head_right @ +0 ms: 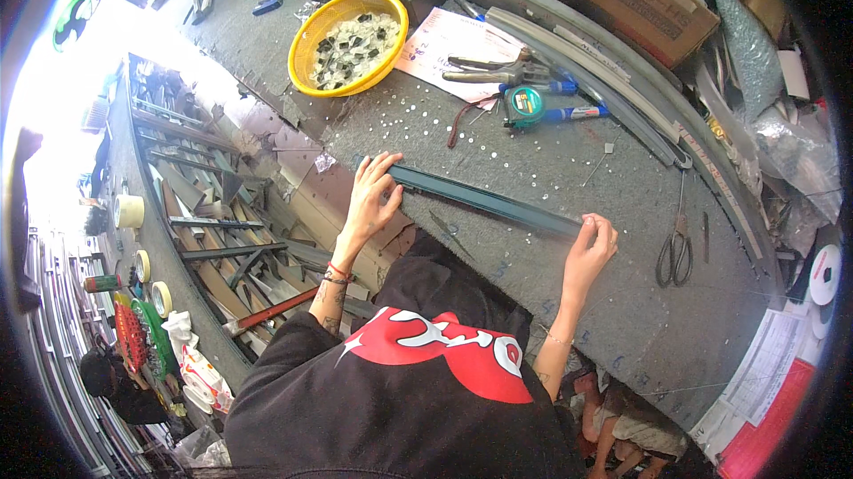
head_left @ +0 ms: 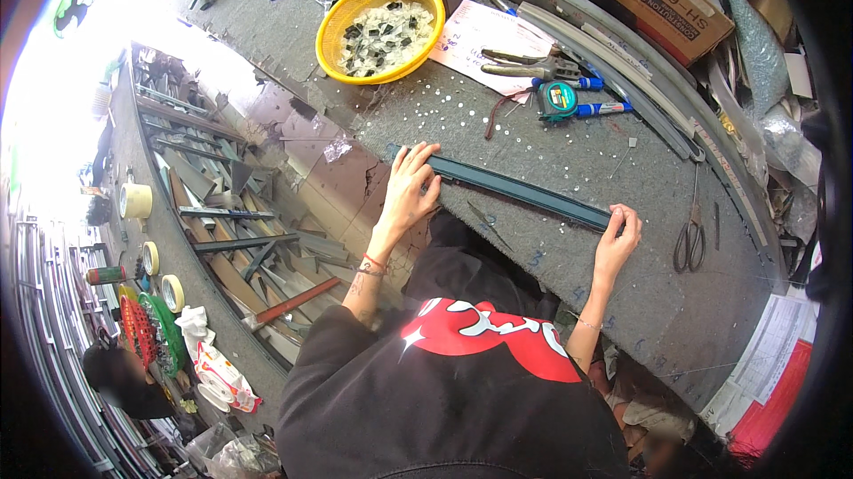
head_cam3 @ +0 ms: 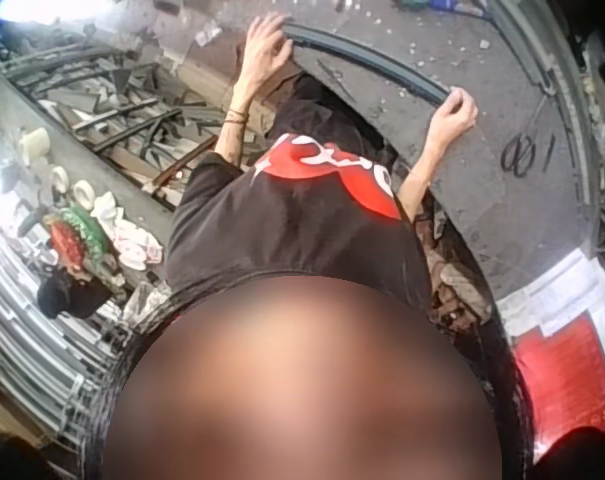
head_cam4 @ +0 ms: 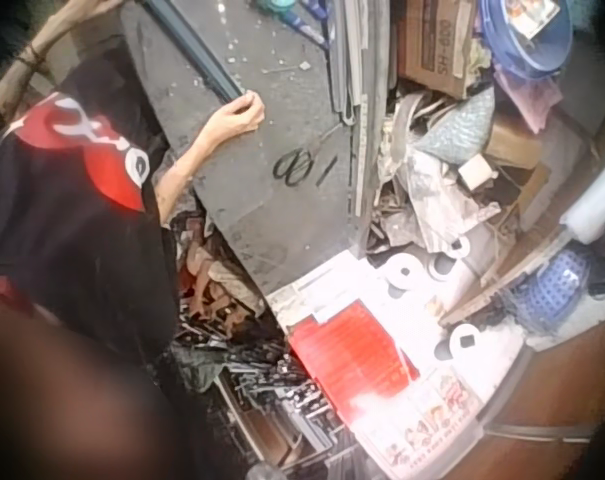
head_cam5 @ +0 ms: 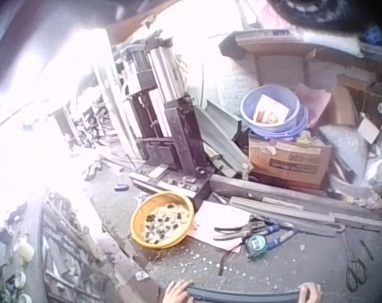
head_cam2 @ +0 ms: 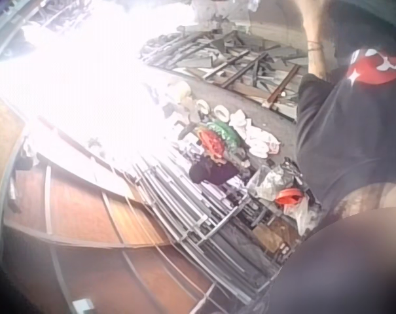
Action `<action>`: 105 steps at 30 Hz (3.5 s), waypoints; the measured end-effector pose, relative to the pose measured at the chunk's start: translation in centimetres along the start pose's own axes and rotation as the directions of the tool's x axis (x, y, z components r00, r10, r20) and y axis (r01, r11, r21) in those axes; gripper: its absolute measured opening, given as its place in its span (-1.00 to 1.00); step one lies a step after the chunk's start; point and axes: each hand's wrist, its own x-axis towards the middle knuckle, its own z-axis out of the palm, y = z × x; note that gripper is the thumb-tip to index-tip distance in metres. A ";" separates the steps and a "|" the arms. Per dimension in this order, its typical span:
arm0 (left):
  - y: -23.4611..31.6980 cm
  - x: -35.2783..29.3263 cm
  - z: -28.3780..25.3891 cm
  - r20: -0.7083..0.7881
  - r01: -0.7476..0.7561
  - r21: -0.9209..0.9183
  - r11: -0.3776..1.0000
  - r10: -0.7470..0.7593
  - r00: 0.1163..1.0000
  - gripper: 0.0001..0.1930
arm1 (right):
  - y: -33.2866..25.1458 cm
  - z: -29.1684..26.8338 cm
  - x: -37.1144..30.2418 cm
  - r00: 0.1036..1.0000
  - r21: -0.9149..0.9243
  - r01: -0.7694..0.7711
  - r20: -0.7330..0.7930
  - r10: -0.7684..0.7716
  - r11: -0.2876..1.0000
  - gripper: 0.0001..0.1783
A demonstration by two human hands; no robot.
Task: The person assembles window frame components by inserting small black plastic pieces into metal profiles. They repeatedly pick up the plastic pieces from a yellow bowl, align them with the profile, and press them into place. The person also handles and repositions the metal profiles on the workbench during the process.
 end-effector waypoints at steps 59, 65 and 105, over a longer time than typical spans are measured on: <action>5.2 7.4 5.5 0.398 -0.547 -0.225 0.807 0.588 0.704 -0.79 | 8.1 -42.1 -16.2 0.855 -0.592 -0.416 -0.514 0.074 0.690 -0.80; 4.6 8.0 5.2 0.477 -0.523 -0.290 0.801 0.595 0.647 -0.78 | 17.5 -37.3 -29.2 0.619 -0.405 -0.674 -0.767 0.172 0.618 -0.72; 2.4 13.2 7.1 0.474 0.397 -0.611 0.685 -0.086 0.876 -0.53 | 17.6 -67.7 -27.9 0.145 0.692 -0.208 -0.677 0.721 0.691 -0.87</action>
